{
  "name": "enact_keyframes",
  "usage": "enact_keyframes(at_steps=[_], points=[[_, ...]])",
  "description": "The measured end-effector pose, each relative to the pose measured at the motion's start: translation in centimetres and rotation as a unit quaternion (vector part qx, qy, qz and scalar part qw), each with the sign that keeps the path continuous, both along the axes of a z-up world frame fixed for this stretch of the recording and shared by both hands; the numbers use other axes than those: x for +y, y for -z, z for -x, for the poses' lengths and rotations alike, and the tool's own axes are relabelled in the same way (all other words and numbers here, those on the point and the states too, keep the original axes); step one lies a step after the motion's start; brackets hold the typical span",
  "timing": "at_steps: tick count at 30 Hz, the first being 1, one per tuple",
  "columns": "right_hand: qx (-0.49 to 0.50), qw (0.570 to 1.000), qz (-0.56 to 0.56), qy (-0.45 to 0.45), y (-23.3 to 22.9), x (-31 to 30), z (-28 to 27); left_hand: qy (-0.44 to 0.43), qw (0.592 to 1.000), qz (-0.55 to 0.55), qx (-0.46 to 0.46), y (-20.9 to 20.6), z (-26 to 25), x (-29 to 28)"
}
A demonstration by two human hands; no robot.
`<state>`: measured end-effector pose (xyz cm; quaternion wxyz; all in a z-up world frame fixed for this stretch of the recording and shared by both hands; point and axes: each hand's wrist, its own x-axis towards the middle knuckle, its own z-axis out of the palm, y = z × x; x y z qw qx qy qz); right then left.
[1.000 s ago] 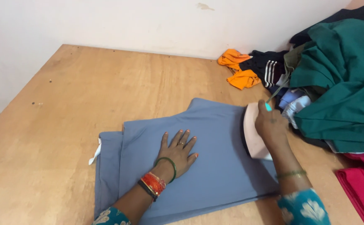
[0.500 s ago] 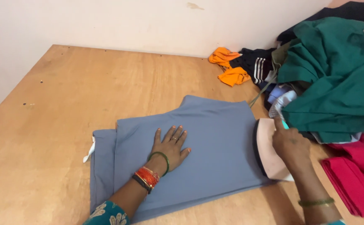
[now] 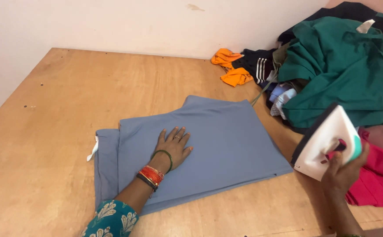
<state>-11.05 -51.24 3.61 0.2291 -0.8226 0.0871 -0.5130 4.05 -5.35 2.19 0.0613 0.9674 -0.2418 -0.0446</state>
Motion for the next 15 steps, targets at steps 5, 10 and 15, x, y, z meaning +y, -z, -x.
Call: enact_keyframes(at_steps=[5,10,15], points=[[-0.030,0.993,-0.092,-0.068,3.1,-1.7,3.0,0.010,1.000,0.001,-0.015,0.9,-0.2,0.1],[-0.018,0.970,-0.208,-0.122,2.2,-1.4,5.1,0.015,0.999,-0.011,-0.029,1.2,0.0,0.1],[-0.001,0.986,0.019,0.167,0.1,1.9,5.7,0.026,0.999,-0.014,-0.019,0.7,0.7,0.3]])
